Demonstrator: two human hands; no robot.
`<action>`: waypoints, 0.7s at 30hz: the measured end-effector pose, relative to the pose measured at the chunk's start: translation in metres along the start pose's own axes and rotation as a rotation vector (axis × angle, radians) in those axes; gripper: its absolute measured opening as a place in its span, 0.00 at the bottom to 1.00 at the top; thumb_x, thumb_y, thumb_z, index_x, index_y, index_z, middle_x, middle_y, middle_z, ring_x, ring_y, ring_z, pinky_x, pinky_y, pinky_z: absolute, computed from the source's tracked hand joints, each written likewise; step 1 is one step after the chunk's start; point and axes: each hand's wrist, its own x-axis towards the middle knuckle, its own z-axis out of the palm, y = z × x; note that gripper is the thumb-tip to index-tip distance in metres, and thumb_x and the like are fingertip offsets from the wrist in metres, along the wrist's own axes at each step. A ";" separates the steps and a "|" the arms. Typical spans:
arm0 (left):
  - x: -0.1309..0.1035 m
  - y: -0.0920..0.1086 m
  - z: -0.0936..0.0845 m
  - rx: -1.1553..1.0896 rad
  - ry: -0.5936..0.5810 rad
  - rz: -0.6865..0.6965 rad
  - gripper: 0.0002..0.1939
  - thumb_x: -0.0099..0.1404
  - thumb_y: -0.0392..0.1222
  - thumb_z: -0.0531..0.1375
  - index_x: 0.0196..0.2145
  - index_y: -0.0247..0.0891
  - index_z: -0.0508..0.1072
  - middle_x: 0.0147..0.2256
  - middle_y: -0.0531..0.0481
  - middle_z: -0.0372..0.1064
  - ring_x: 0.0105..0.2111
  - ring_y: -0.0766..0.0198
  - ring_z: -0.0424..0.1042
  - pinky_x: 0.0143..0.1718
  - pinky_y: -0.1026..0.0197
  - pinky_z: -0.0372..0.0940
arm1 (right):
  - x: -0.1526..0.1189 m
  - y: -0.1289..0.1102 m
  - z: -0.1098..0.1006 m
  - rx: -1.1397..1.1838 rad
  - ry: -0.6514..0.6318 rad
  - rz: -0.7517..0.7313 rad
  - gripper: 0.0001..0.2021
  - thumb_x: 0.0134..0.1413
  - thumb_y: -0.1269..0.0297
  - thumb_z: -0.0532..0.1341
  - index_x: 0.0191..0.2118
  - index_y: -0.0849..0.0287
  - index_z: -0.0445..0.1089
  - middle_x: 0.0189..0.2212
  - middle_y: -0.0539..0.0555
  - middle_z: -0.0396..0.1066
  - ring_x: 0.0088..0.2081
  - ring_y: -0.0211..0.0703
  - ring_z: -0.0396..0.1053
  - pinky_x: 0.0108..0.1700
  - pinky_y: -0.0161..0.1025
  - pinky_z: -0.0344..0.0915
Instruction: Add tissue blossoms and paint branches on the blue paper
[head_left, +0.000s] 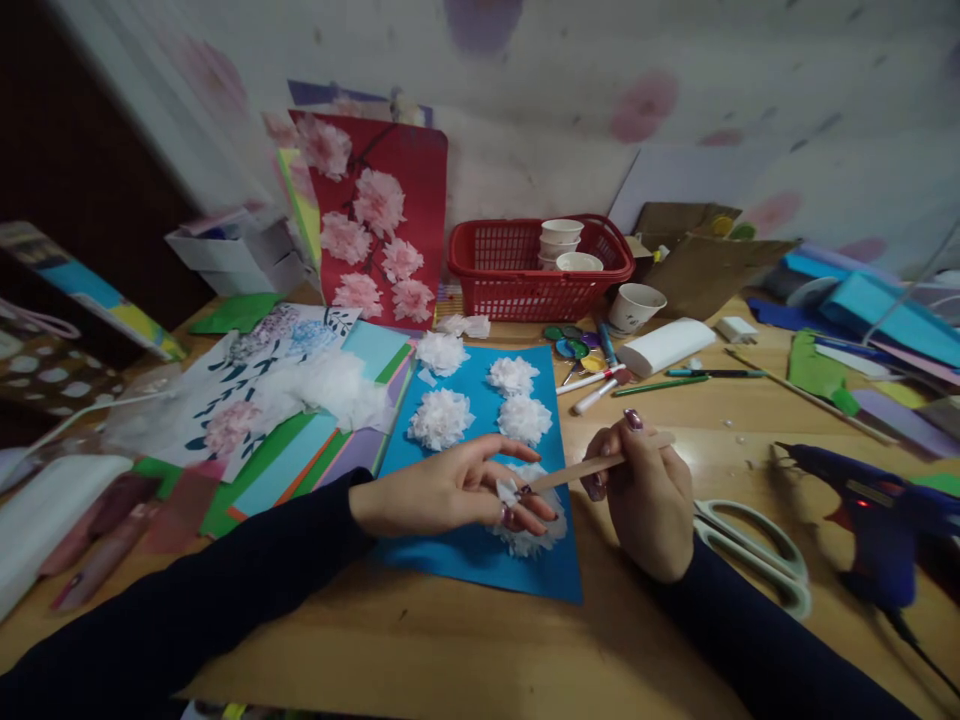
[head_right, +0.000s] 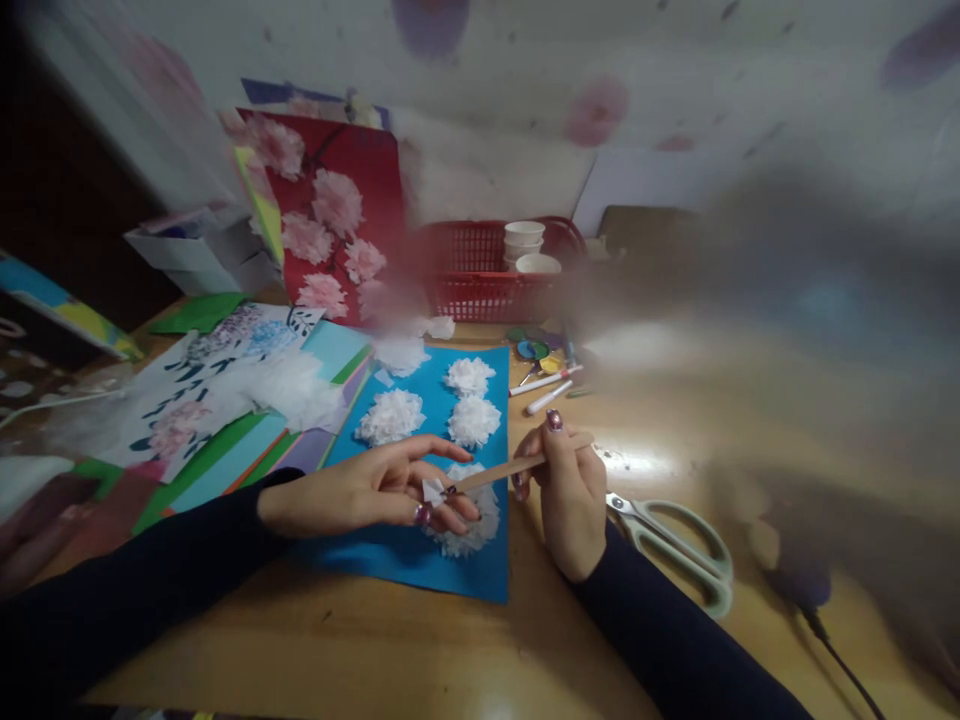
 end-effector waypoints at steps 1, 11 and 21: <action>0.000 0.000 -0.001 -0.006 0.013 -0.012 0.19 0.63 0.29 0.58 0.51 0.36 0.62 0.44 0.40 0.76 0.42 0.61 0.77 0.46 0.58 0.67 | 0.000 0.000 0.000 -0.006 -0.006 -0.005 0.20 0.55 0.52 0.61 0.19 0.59 0.64 0.11 0.47 0.61 0.13 0.33 0.59 0.16 0.31 0.57; 0.003 0.007 -0.022 0.142 0.242 0.082 0.14 0.64 0.38 0.60 0.47 0.35 0.64 0.47 0.39 0.74 0.46 0.59 0.75 0.51 0.53 0.66 | 0.024 0.002 -0.017 -0.198 0.199 -0.290 0.22 0.58 0.48 0.58 0.20 0.59 0.64 0.12 0.45 0.60 0.12 0.32 0.58 0.14 0.31 0.54; 0.005 0.018 -0.023 0.585 0.415 0.093 0.15 0.63 0.47 0.61 0.44 0.38 0.66 0.38 0.45 0.78 0.40 0.59 0.77 0.47 0.53 0.68 | 0.022 0.018 -0.018 -0.419 0.055 -0.317 0.22 0.64 0.47 0.50 0.25 0.57 0.64 0.15 0.45 0.61 0.16 0.33 0.60 0.20 0.32 0.57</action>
